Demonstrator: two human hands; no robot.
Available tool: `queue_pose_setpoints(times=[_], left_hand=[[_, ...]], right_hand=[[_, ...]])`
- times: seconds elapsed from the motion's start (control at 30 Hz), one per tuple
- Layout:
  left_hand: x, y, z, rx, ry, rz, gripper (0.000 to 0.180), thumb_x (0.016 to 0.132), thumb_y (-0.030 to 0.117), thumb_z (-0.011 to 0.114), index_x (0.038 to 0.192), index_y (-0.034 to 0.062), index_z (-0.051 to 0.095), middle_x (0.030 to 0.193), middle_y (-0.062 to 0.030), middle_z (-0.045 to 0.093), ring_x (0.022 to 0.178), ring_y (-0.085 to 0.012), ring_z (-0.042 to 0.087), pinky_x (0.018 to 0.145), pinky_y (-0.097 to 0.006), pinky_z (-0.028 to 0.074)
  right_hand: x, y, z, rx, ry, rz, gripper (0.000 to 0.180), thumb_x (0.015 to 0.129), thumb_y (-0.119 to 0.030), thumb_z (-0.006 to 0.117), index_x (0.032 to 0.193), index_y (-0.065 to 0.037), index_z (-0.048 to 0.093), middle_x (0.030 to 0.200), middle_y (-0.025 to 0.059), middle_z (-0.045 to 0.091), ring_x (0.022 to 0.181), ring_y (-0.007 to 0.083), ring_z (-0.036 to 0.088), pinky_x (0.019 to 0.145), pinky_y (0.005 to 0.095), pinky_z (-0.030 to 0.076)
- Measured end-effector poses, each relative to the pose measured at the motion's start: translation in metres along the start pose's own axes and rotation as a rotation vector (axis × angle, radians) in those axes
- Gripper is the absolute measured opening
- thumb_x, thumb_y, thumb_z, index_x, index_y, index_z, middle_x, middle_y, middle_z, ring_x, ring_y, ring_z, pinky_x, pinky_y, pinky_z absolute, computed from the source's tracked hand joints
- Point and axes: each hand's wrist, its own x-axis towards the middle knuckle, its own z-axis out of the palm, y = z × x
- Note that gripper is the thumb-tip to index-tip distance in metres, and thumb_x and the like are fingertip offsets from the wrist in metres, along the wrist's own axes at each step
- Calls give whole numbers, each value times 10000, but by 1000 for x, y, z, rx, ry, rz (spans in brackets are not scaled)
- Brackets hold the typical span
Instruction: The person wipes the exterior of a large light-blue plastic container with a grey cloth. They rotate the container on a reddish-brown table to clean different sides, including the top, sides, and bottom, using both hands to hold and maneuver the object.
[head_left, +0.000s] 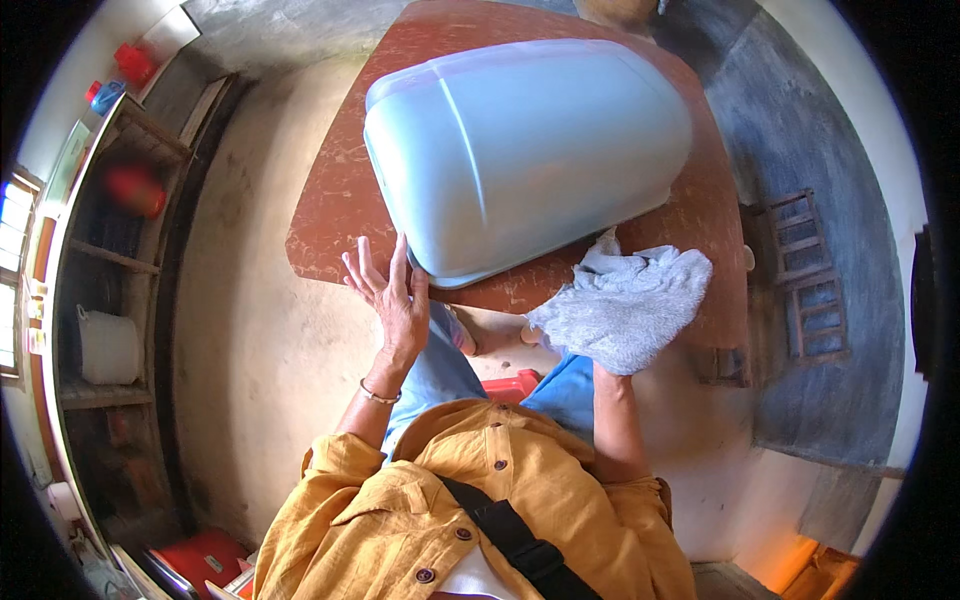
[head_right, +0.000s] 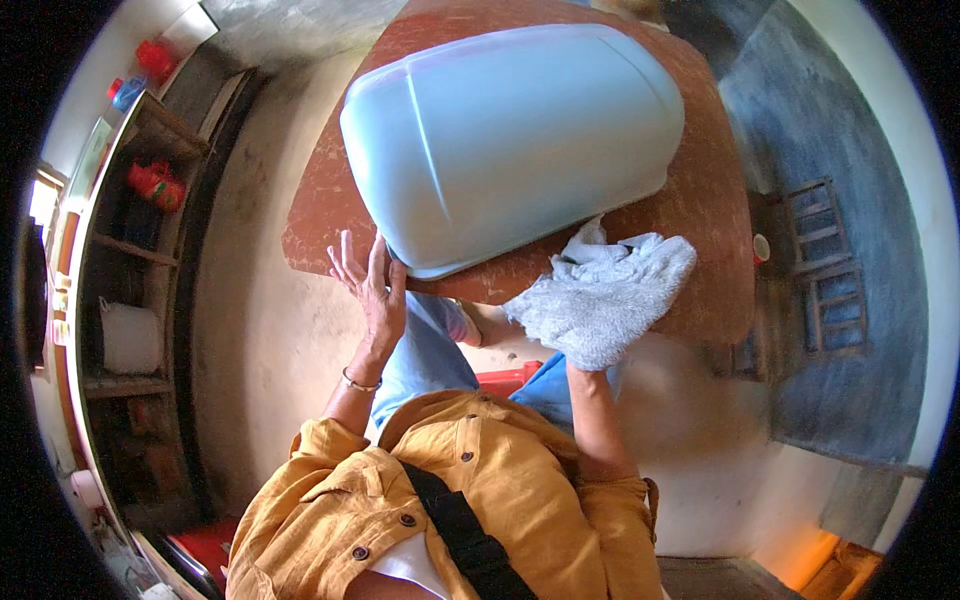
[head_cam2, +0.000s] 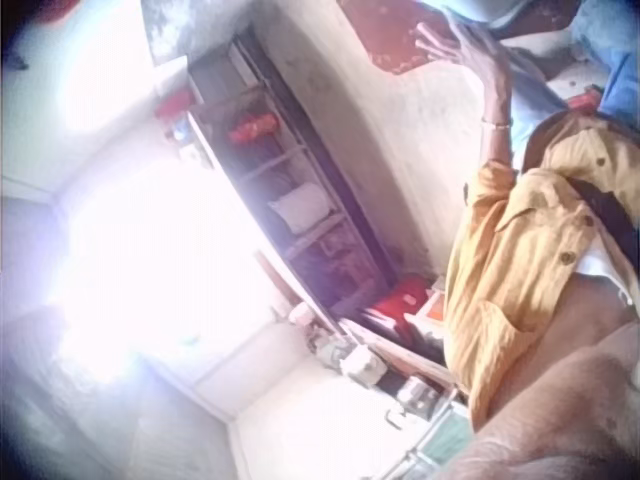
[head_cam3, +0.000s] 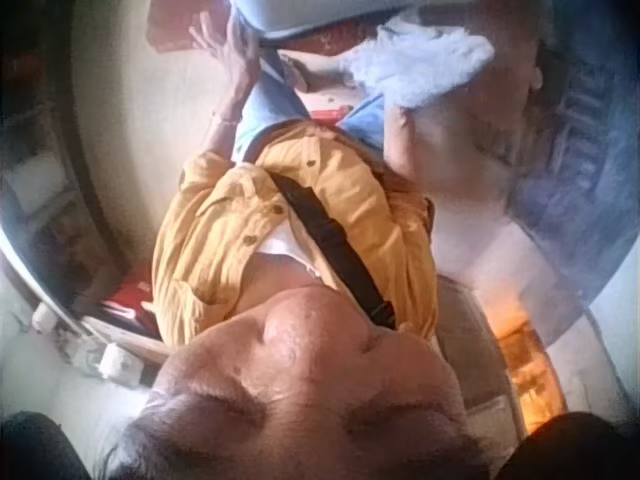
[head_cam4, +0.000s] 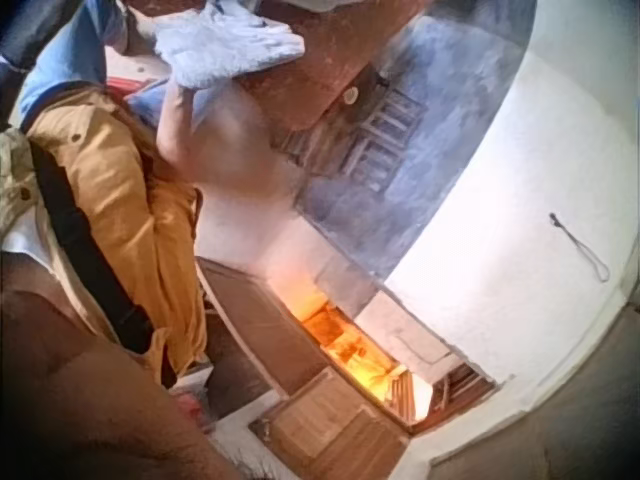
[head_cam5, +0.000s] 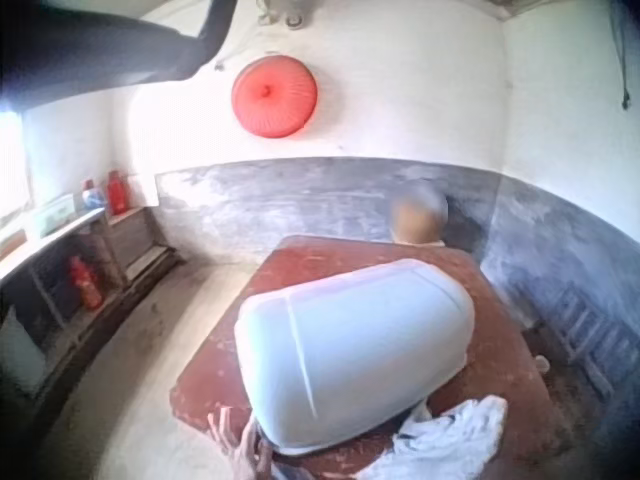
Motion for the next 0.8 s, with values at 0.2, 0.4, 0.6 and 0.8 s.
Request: queue_pose_setpoints(times=[0.2,0.4,0.6,0.8], left_hand=[[-9,-5,5,-103,-83,-131,518,934,229,533,1434,226,395,1549,-191,10,1416,-433,-74,1108,-604,-26],[-23,28,-21,-530,-38,-274,712,894,139,579,1489,95,191,1534,-207,57,1425,-367,55,1141,-487,117],[-56,35,-10,-1781,-285,-1049,483,972,313,489,1367,73,345,1415,-99,372,1313,-284,372,1107,-450,295],[-54,65,-19,-1888,-383,-937,464,1005,420,384,1341,100,387,1374,-60,453,1288,-226,420,1111,-452,294]], right_hand=[[-13,-11,-24,77,36,1,408,986,-397,349,1280,-132,448,1259,46,467,1173,177,432,1053,367,296],[-43,-16,-34,255,36,84,399,988,-412,327,1261,-148,452,1240,43,462,1167,170,422,1047,363,288],[-93,23,-29,605,-105,355,393,990,-426,306,1242,-164,456,1221,40,457,1162,162,412,1042,358,279],[-112,39,8,773,-513,557,388,979,-461,326,1197,-171,463,1154,37,477,1137,165,430,1013,353,319]])
